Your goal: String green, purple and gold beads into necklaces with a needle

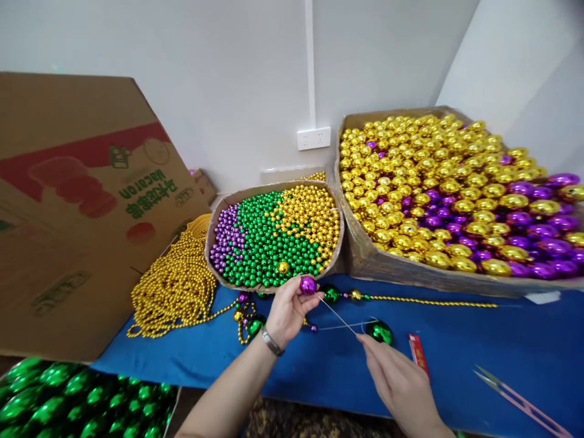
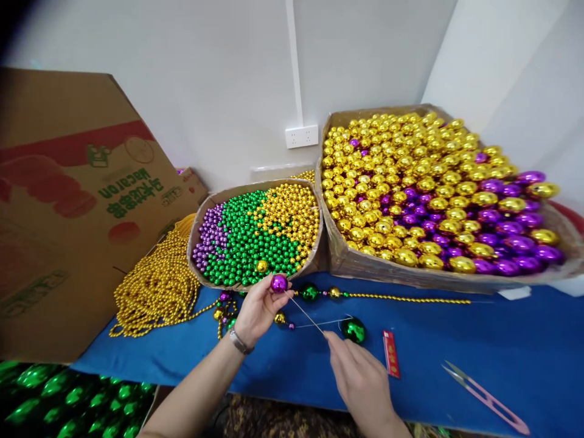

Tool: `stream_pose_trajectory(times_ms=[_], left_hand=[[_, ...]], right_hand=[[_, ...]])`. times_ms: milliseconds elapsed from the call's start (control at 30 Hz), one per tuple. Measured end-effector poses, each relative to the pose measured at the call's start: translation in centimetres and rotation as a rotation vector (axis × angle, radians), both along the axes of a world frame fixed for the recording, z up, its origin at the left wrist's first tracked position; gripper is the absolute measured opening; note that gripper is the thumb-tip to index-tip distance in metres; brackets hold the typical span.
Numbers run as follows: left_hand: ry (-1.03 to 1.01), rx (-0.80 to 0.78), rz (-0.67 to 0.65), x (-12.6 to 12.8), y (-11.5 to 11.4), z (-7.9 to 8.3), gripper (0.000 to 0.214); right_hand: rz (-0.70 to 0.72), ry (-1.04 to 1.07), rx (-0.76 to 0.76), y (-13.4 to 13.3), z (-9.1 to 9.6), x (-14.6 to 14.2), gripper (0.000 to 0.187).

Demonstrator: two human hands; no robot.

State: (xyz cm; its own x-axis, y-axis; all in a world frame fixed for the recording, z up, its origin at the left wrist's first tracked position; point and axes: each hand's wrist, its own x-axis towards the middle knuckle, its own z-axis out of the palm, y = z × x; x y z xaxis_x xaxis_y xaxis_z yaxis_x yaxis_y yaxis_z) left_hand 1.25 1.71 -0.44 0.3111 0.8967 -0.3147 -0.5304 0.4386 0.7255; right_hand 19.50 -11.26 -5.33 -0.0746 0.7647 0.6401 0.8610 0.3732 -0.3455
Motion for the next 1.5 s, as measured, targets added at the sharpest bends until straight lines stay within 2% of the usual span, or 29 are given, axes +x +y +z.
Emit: stream_pose_trajectory(times_ms=[233, 400, 500, 567, 700, 867, 967, 1033, 1067, 1167, 1233, 1300, 1367, 1500], left_hand=[[0.028, 0.045, -0.024, 0.0, -0.4, 0.4, 0.03], [0.082, 0.173, -0.043, 0.9, -1.7, 0.9, 0.031], [0.053, 0.137, -0.078, 1.1, -2.3, 0.6, 0.035], [0.035, 0.101, -0.086, 1.1, -2.3, 0.3, 0.036], [0.037, 0.131, -0.033, 1.0, -2.4, -0.1, 0.037], [0.074, 0.149, -0.01, 1.1, -3.1, -0.4, 0.036], [0.153, 0.206, -0.126, 0.7, -3.3, -0.4, 0.037], [0.288, 0.319, -0.187, 0.1, -2.5, 0.0, 0.036], [0.392, 0.42, -0.167, -0.2, -1.7, 0.2, 0.035], [0.757, 0.787, 0.003, -0.8, 1.9, 1.1, 0.026], [0.966, 0.928, 0.004, -0.6, 4.5, 1.1, 0.018], [1.092, 0.96, -0.061, -0.2, 6.6, 0.8, 0.007], [1.129, 0.953, -0.09, 0.4, 7.7, 0.3, 0.01], [1.098, 0.946, -0.058, 0.7, 7.4, -0.1, 0.005]], right_hand=[[0.0, 0.014, -0.028, 0.1, 0.3, -0.1, 0.028], [0.053, 0.141, -0.084, 0.4, 0.4, -0.7, 0.026], [0.03, 0.174, -0.095, 0.5, 0.3, -1.0, 0.026], [0.029, 0.172, -0.097, 0.5, 0.2, -1.0, 0.026], [0.035, 0.154, -0.1, 0.6, -0.2, -1.2, 0.027], [-0.01, 0.038, -0.007, 0.7, -0.6, -1.4, 0.027], [0.011, 0.065, -0.019, 0.8, -0.6, -1.4, 0.027], [0.023, 0.103, -0.038, 0.8, -0.5, -1.3, 0.027], [0.016, 0.108, -0.04, 0.8, -0.6, -1.2, 0.027], [-0.026, 0.075, -0.012, 0.8, -0.8, -0.9, 0.025], [-0.043, 0.053, 0.009, 0.9, -1.0, -0.8, 0.025], [-0.051, 0.048, 0.026, 1.1, -1.1, -0.7, 0.025], [-0.055, 0.046, 0.039, 1.2, -1.2, -0.8, 0.026], [-0.071, 0.056, 0.033, 1.3, -1.1, -0.7, 0.025]])
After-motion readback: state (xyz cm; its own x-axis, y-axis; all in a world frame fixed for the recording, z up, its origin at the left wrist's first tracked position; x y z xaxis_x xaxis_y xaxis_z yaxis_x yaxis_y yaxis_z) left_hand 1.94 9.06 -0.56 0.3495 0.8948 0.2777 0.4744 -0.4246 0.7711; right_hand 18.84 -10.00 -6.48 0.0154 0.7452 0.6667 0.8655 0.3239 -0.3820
